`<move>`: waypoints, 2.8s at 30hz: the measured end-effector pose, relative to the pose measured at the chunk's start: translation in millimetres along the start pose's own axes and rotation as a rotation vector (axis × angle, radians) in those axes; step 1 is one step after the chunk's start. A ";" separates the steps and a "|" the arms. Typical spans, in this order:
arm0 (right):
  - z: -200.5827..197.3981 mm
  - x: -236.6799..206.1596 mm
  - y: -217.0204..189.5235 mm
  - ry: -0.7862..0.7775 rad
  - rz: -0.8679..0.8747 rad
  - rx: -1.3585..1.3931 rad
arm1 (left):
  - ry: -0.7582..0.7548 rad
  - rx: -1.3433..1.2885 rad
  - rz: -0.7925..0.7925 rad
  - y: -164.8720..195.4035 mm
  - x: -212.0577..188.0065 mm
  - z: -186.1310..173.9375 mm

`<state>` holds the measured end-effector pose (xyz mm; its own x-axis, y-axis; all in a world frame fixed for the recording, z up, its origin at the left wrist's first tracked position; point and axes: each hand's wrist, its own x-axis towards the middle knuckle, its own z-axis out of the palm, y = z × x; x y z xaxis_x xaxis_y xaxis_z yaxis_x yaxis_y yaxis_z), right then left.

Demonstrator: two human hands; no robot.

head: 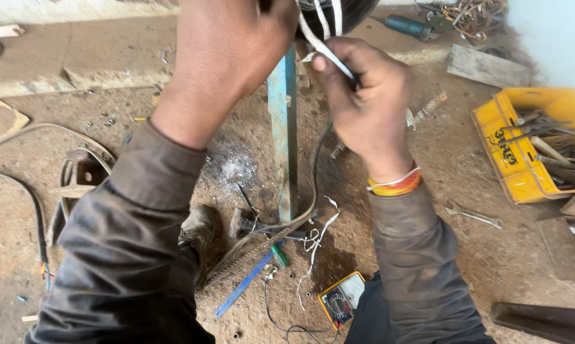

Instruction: The person sits on the ground of a repair workshop and joins white electrical wires by twisting their ends together by hand, working on the lead wires emerging from a motor or hub assembly. They repeatedly align, twist, and reposition the wire ends, occasionally pulling the joined wires taut.

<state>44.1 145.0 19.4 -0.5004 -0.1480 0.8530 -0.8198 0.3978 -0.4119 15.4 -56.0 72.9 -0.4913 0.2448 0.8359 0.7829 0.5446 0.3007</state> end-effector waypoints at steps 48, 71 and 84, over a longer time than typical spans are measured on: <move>7.8 -0.6 -2.6 0.114 -0.125 -0.308 | 0.324 -0.096 0.058 -7.3 11.1 52.9; -21.0 8.6 5.2 0.023 0.373 0.562 | 0.036 -0.370 0.238 14.6 -27.4 26.3; -16.9 9.7 8.8 0.122 0.313 0.481 | 0.076 -0.710 -0.041 38.1 -25.6 26.4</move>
<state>36.8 162.3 29.5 -0.7265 0.0268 0.6866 -0.6869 -0.0543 -0.7247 47.8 -20.4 50.9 -0.5178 0.1650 0.8394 0.8365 -0.1081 0.5372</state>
